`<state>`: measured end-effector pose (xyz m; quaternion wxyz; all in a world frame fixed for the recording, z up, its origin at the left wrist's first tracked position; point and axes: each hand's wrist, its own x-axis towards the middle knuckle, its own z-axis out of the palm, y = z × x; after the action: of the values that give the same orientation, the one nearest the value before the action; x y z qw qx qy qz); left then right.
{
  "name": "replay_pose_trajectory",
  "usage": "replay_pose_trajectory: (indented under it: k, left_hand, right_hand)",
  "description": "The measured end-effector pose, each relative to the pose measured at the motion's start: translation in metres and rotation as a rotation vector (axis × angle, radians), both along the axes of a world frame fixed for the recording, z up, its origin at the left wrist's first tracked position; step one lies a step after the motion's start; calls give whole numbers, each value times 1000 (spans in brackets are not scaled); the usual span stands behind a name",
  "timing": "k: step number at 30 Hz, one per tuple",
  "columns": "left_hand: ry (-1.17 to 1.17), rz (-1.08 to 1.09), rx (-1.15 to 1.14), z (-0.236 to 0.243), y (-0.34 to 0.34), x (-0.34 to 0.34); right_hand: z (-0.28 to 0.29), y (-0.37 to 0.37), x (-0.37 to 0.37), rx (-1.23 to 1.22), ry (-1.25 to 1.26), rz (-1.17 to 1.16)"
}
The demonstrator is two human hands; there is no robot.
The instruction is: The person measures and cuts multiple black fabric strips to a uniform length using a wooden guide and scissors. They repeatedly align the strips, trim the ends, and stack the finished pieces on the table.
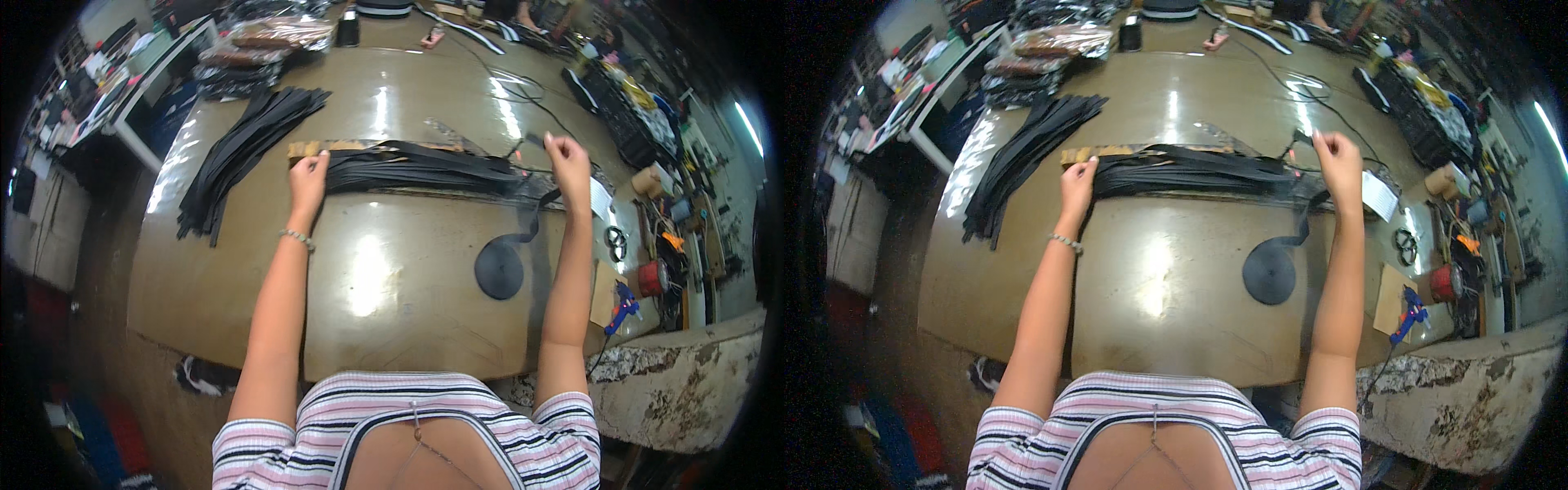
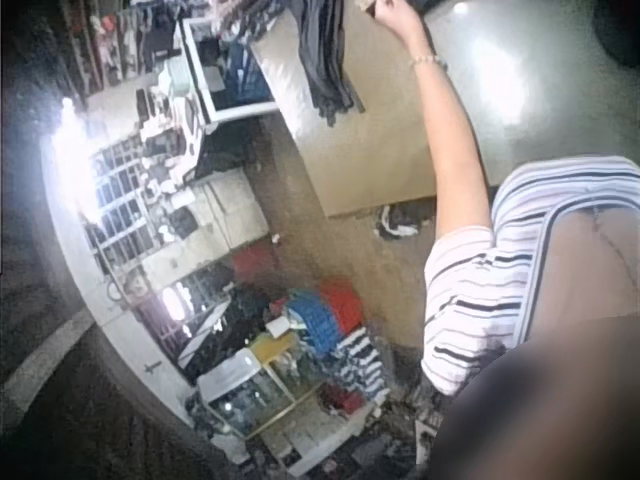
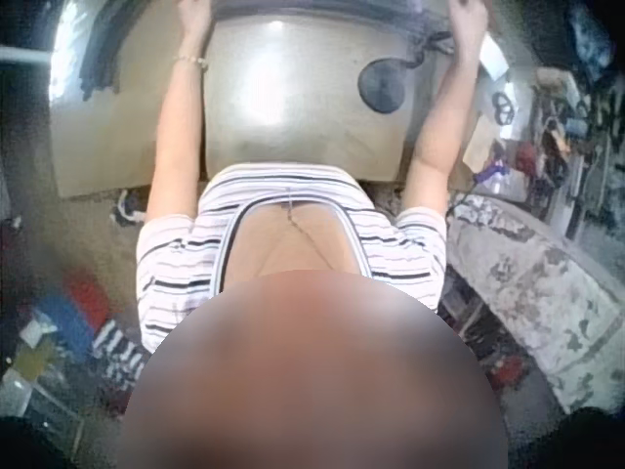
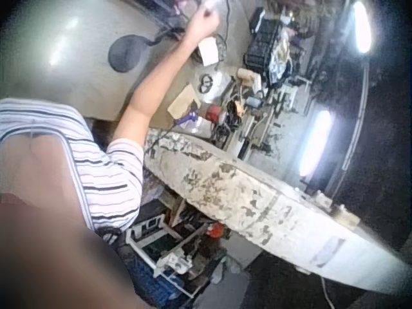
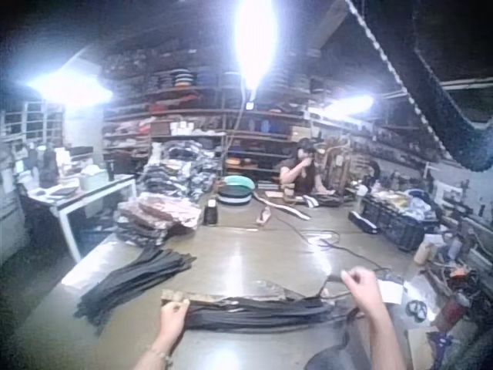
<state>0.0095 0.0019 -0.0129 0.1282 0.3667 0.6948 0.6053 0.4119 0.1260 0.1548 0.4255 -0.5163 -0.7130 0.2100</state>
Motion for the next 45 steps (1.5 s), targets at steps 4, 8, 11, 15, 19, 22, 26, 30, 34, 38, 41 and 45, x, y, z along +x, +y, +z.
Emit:
replay_pose_trajectory:
  k: [4,8,11,15,19,22,26,30,34,38,41,45]
  left_hand:
    - [9,-13,-23,5,-9,5]
    - [-20,-49,-42,11,-16,8]
    - [-59,-50,-11,16,-17,10]
    - [-135,9,-37,22,-11,12]
    - [-39,55,-86,25,-7,16]
    - [50,91,-80,24,-7,18]
    - [130,93,-10,22,-5,17]
    - [115,101,-41,22,-4,17]
    - [1,74,2,21,-2,18]
    - [-22,58,-1,22,-2,17]
    - [87,101,-28,22,-2,16]
    - [-89,63,-43,21,-1,17]
  right_hand:
    - [10,-42,-142,-41,36,560]
    - [-49,-53,-274,-217,-75,580]
    - [-85,-44,-298,-214,-238,407]
    - [-101,-39,-298,-218,-180,416]
    - [-91,-40,-294,-231,-219,465]
    - [-74,-48,-265,-197,-186,653]
    - [-51,-96,-152,-255,-74,793]
    - [-12,-138,-25,-565,-228,751]
    - [11,-114,44,-520,28,409]
    - [10,-37,58,-337,123,431]
    - [-18,24,46,-318,77,270]
    - [-72,58,41,-438,108,247]
